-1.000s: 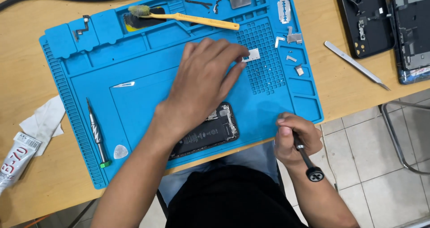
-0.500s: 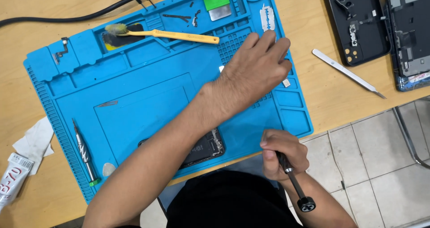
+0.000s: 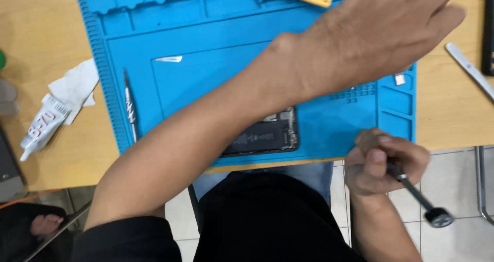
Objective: Scraping and cleaning the internal edges of a mobile phone casing using a scraper and tweezers during a repair.
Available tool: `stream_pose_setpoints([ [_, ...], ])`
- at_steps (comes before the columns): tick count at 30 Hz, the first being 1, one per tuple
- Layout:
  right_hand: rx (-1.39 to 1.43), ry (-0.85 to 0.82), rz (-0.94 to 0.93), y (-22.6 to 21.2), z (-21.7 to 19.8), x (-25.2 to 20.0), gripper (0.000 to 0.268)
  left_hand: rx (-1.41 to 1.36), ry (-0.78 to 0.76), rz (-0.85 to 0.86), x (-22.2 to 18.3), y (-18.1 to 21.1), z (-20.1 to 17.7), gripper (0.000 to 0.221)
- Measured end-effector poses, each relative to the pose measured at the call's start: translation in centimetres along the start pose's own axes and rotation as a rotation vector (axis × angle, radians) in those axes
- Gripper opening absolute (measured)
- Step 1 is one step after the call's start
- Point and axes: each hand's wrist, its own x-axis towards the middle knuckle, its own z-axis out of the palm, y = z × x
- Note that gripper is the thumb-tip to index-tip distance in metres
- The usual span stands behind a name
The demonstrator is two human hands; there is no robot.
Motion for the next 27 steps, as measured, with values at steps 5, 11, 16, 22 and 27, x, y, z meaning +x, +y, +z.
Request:
stream_pose_setpoints([
  [5, 0.030, -0.223, 0.005, -1.1, 0.2, 1.7, 0.030, -0.494, -0.262, -0.355, -6.3, -7.6, -16.4, 0.019],
  [11, 0.056, -0.352, 0.139, -4.3, 2.4, 1.9, 0.034, -0.327, -0.503, -0.817, -19.6, -6.1, -23.0, 0.004],
  [16, 0.047, -0.529, 0.070, -4.7, 6.3, 0.9, 0.057, -0.070, -0.505, -0.796, -20.8, -2.2, -23.2, 0.021],
  [22, -0.289, -0.871, 0.000, -7.8, 11.7, 0.1, 0.026, -0.251, -0.479, -0.679, -21.0, 0.9, -23.8, 0.025],
  [27, -0.358, -0.945, 0.023, -7.9, 13.6, 0.0, 0.017, -0.320, -0.462, -0.658, -21.3, 0.5, -23.9, 0.017],
])
